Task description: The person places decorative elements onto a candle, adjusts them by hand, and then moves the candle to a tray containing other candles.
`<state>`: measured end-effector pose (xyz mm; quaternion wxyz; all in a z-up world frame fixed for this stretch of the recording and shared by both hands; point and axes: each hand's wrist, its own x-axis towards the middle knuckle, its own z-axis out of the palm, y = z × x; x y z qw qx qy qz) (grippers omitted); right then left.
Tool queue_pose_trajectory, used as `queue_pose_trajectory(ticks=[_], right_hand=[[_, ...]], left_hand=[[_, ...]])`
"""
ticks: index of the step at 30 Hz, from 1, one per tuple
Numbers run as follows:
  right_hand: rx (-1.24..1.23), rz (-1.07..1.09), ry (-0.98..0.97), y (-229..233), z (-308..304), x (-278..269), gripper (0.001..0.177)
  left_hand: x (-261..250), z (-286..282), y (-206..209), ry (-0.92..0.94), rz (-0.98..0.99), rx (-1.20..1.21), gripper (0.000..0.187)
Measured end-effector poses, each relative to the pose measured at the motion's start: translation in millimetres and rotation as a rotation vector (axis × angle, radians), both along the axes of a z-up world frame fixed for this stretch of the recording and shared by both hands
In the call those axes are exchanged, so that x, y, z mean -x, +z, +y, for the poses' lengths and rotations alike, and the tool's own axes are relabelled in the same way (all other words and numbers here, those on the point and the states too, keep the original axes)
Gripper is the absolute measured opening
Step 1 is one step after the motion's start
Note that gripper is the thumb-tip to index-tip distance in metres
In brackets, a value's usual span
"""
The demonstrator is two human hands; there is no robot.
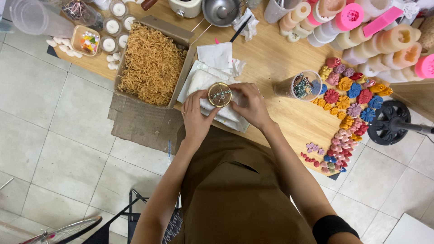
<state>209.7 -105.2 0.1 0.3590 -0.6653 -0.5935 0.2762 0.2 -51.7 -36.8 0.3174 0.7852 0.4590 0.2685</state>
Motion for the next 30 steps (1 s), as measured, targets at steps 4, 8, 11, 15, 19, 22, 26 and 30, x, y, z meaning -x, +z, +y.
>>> queue_pose_trajectory(ticks=[4, 8, 11, 15, 19, 22, 26, 30], right_hand=[[0.011, 0.013, 0.014, -3.8, 2.0, -3.4, 0.05], [0.014, 0.042, 0.018, 0.7, 1.8, -2.7, 0.055], [0.009, 0.028, 0.012, 3.6, 1.6, -1.3, 0.056], [-0.007, 0.038, -0.001, 0.8, -3.0, -0.3, 0.055], [-0.017, 0.067, -0.042, -16.1, -8.6, 0.4, 0.055], [-0.044, 0.048, -0.035, -28.9, -7.9, -2.9, 0.055], [-0.047, 0.051, -0.037, -29.1, -9.4, -5.1, 0.057], [-0.027, 0.058, -0.042, -26.1, -6.7, -2.0, 0.058]], left_hand=[[0.7, 1.4, 3.4, -0.016, -0.014, -0.008, 0.069], [-1.3, 7.1, 11.9, -0.096, -0.019, -0.056, 0.087], [-8.1, 9.6, 11.9, -0.077, 0.016, -0.029, 0.087], [-7.6, 9.8, 11.0, -0.1, 0.022, -0.014, 0.077], [-6.3, 9.8, 8.5, -0.101, -0.045, -0.047, 0.075], [-5.8, 8.7, 8.3, -0.077, -0.052, -0.063, 0.072], [-5.1, 9.2, 5.1, -0.076, -0.03, 0.004, 0.074], [-4.8, 10.1, 0.8, -0.072, -0.057, 0.006, 0.076]])
